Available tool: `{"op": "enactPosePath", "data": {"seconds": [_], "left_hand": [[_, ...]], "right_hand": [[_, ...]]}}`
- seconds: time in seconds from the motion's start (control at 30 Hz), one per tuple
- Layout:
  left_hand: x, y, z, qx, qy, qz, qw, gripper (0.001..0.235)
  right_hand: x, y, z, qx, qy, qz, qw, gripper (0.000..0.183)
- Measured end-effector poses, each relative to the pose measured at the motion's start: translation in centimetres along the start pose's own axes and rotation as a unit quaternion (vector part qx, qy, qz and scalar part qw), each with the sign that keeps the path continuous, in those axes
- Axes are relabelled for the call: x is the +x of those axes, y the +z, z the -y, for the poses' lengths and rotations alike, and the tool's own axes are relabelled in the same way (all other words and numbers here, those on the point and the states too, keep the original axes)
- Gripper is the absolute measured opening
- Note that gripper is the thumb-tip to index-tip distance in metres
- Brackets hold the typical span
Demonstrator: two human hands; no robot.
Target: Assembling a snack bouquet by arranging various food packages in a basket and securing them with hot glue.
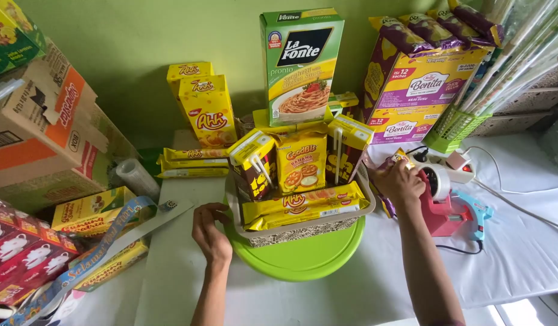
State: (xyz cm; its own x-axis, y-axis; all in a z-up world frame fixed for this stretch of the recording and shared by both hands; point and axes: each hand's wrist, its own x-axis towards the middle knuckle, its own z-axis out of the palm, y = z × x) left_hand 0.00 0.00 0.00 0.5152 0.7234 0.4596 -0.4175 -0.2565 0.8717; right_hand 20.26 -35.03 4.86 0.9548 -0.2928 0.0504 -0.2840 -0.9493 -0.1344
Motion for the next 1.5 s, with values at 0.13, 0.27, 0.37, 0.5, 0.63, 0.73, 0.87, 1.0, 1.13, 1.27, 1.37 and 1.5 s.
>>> {"op": "enactPosePath", "data": {"seconds": [0.13,0.27,0.37,0.5,0.63,0.73,0.87,1.0,1.13,1.27,1.37,1.5], "left_hand": [[0.0,0.1,-0.3,-0.006,-0.010,0.001,1.000,0.039],[-0.2,0.1,0.1,-0.016,-0.015,-0.001,1.000,0.038],[0.0,-0.2,0.3,-0.012,-0.004,-0.003,1.000,0.038],[0.2,-0.2,0.0,-0.001,0.001,-0.007,1.000,0.039],[0.0,0.0,0.1,0.007,-0.007,-0.012,1.000,0.038],[-0.2,0.2,-0.1,0.004,-0.013,-0.014,1.000,0.039],[0.1,0.4,-0.8,0.004,0.005,-0.021,1.000,0.038],[0.8,-0.6,0.5,-0.024,0.093,-0.064,0.993,0.039],[1.4,-1.1,-3.8,-0.045,0.199,-0.070,0.976,0.026],[-1.1,0.7,-15.5,-0.092,0.245,0.106,0.959,0.039],[-2.6,2.2,-21.4,-0.150,0.080,0.305,0.937,0.070],[-3.3,3.5,-22.0,-0.281,-0.071,0.288,0.913,0.053]], "right_hand": [[3.1,1.1,-2.1,0.042,0.011,0.090,0.995,0.103],[5.9,3.7,-5.3,0.162,0.003,0.091,0.983,0.112],[5.8,4.1,-7.3,0.358,0.018,0.089,0.929,0.100],[5.4,3.9,-7.8,0.544,0.001,0.115,0.832,0.086],[5.4,4.1,-6.7,0.467,-0.024,0.046,0.883,0.070],[3.0,0.8,-4.5,0.514,-0.025,-0.031,0.857,0.075],[-1.3,-6.3,-2.0,0.577,-0.092,-0.125,0.802,0.059],[-2.6,-9.4,-2.4,0.622,-0.273,-0.294,0.672,0.064],[-9.5,-12.8,-2.0,0.572,-0.382,-0.367,0.627,0.069],[-16.3,-13.4,0.7,0.285,-0.287,-0.414,0.816,0.011],[-20.8,-14.2,3.6,0.290,-0.543,-0.358,0.702,0.012],[-23.0,-13.1,6.0,0.263,-0.651,-0.397,0.592,0.030]]}}
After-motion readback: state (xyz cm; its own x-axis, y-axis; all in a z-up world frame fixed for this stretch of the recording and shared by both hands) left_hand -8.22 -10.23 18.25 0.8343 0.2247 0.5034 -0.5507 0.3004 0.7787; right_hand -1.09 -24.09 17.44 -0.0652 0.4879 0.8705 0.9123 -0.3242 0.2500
